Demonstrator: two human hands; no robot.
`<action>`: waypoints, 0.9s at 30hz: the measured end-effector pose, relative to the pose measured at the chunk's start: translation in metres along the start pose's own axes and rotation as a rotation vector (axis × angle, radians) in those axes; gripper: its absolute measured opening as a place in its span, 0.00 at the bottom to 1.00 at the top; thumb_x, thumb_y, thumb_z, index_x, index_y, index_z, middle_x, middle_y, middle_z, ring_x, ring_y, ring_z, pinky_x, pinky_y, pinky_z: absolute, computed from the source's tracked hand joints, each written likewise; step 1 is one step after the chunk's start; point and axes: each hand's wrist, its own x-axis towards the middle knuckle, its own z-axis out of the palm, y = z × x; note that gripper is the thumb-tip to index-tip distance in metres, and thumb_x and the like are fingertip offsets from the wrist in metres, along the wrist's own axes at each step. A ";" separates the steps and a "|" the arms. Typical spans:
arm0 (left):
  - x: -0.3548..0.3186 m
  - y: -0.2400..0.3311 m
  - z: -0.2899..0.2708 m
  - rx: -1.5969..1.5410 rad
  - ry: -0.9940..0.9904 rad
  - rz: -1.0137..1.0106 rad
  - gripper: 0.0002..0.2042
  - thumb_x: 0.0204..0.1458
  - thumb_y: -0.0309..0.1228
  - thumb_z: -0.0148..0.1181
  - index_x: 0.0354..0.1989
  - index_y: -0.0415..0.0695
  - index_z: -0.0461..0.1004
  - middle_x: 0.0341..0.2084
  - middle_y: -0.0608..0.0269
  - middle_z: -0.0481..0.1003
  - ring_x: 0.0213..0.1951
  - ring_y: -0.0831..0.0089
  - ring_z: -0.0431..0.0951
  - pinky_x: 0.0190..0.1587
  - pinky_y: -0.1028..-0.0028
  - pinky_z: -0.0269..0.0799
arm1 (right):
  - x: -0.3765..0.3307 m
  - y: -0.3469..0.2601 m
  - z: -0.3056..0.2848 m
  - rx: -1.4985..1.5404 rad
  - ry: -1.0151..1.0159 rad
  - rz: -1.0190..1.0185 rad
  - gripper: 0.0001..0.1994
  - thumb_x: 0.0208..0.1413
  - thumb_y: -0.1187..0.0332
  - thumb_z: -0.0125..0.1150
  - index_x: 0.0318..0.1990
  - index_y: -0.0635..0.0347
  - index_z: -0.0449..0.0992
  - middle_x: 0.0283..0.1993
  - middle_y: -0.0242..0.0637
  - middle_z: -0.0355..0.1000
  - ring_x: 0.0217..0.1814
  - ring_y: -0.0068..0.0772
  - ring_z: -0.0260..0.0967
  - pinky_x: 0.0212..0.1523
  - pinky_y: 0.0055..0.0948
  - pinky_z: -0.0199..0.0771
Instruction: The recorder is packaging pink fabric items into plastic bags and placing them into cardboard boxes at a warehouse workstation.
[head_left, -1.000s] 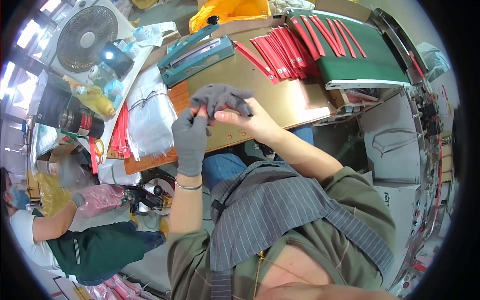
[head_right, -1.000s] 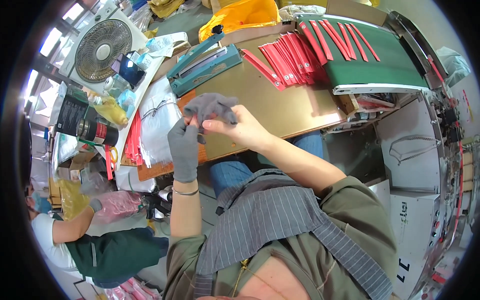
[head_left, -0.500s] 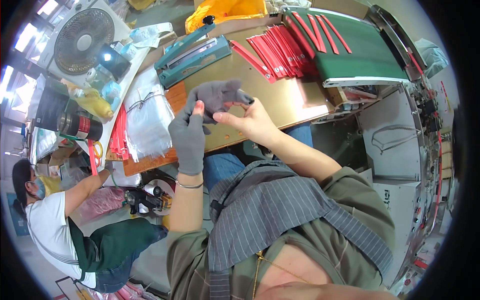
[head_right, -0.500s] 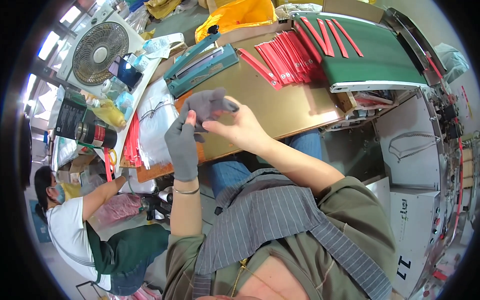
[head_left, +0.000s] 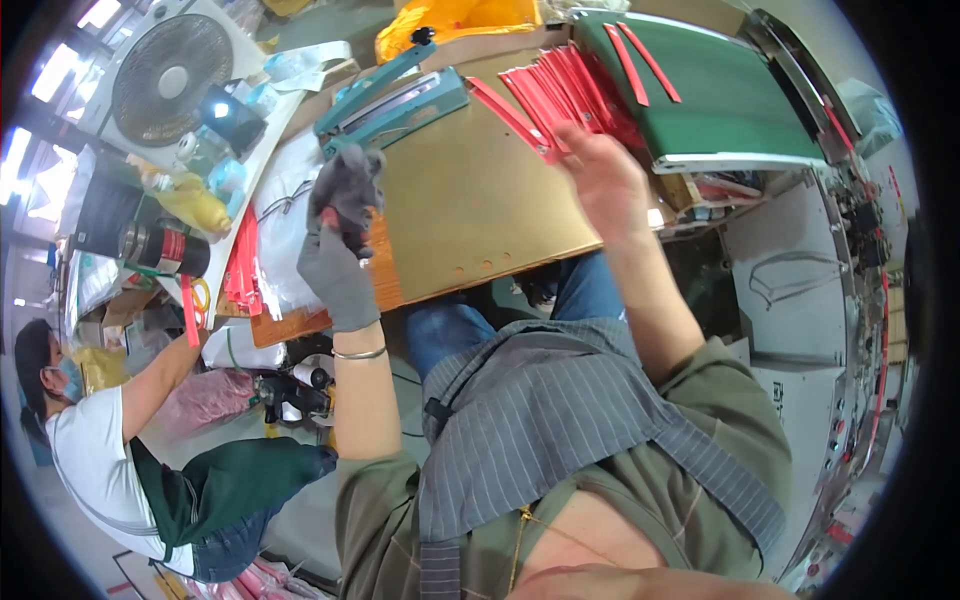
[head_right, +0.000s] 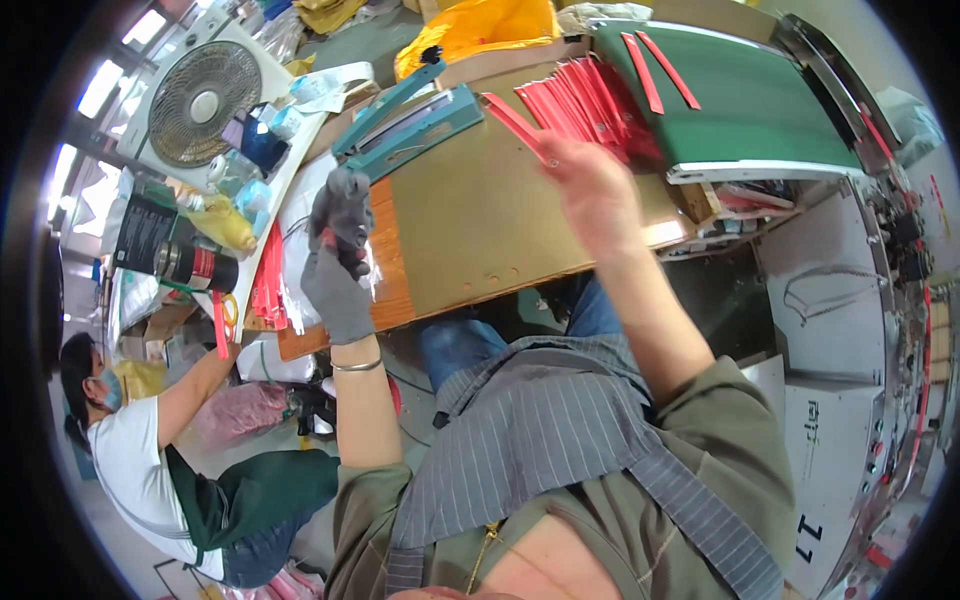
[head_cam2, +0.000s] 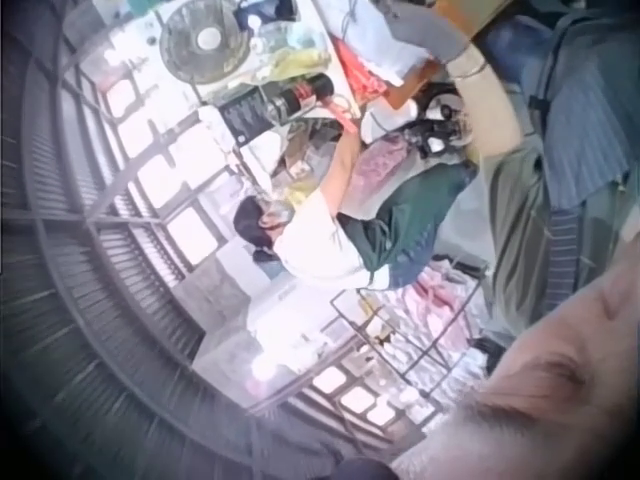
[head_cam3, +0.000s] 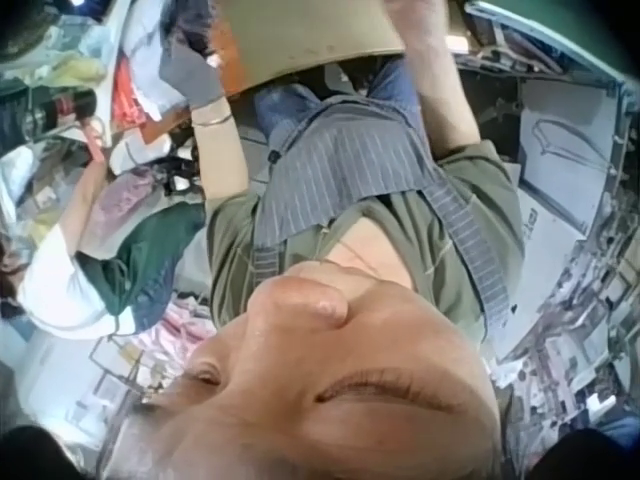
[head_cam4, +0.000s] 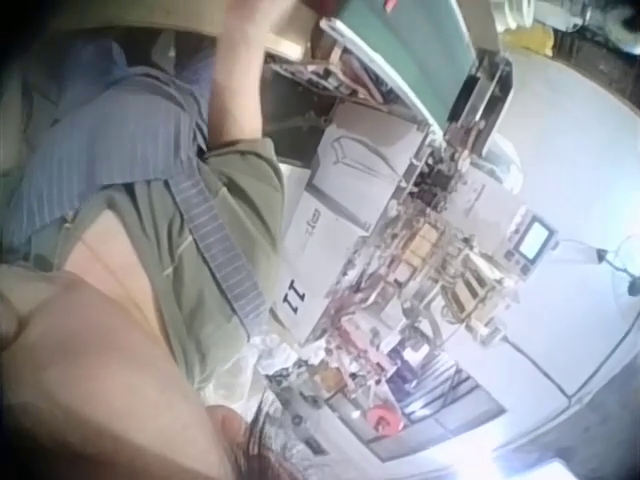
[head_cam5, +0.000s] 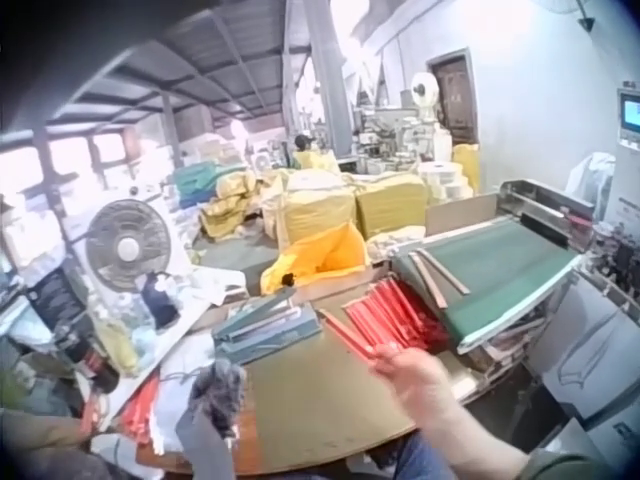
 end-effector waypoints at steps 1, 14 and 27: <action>-0.002 0.004 0.005 0.053 -0.033 -0.077 0.11 0.55 0.35 0.56 0.32 0.37 0.73 0.19 0.62 0.73 0.17 0.78 0.71 0.19 0.82 0.66 | -0.004 -0.010 -0.007 -0.174 -0.047 -0.154 0.09 0.57 0.64 0.52 0.37 0.56 0.77 0.48 0.39 0.72 0.54 0.33 0.66 0.57 0.35 0.62; -0.045 -0.010 0.046 -0.190 -0.124 -0.274 0.16 0.57 0.31 0.51 0.50 0.37 0.72 0.33 0.67 0.74 0.27 0.81 0.72 0.26 0.83 0.67 | -0.030 0.090 0.064 -1.158 -0.219 -0.475 0.12 0.47 0.68 0.66 0.41 0.56 0.77 0.60 0.46 0.60 0.64 0.45 0.55 0.59 0.38 0.57; -0.043 -0.027 0.041 -0.065 -0.308 -0.240 0.11 0.56 0.29 0.50 0.43 0.38 0.75 0.28 0.66 0.76 0.26 0.80 0.74 0.25 0.82 0.66 | -0.014 0.091 0.049 -1.299 -0.265 -0.580 0.10 0.45 0.69 0.66 0.34 0.57 0.72 0.55 0.45 0.65 0.58 0.46 0.61 0.59 0.41 0.57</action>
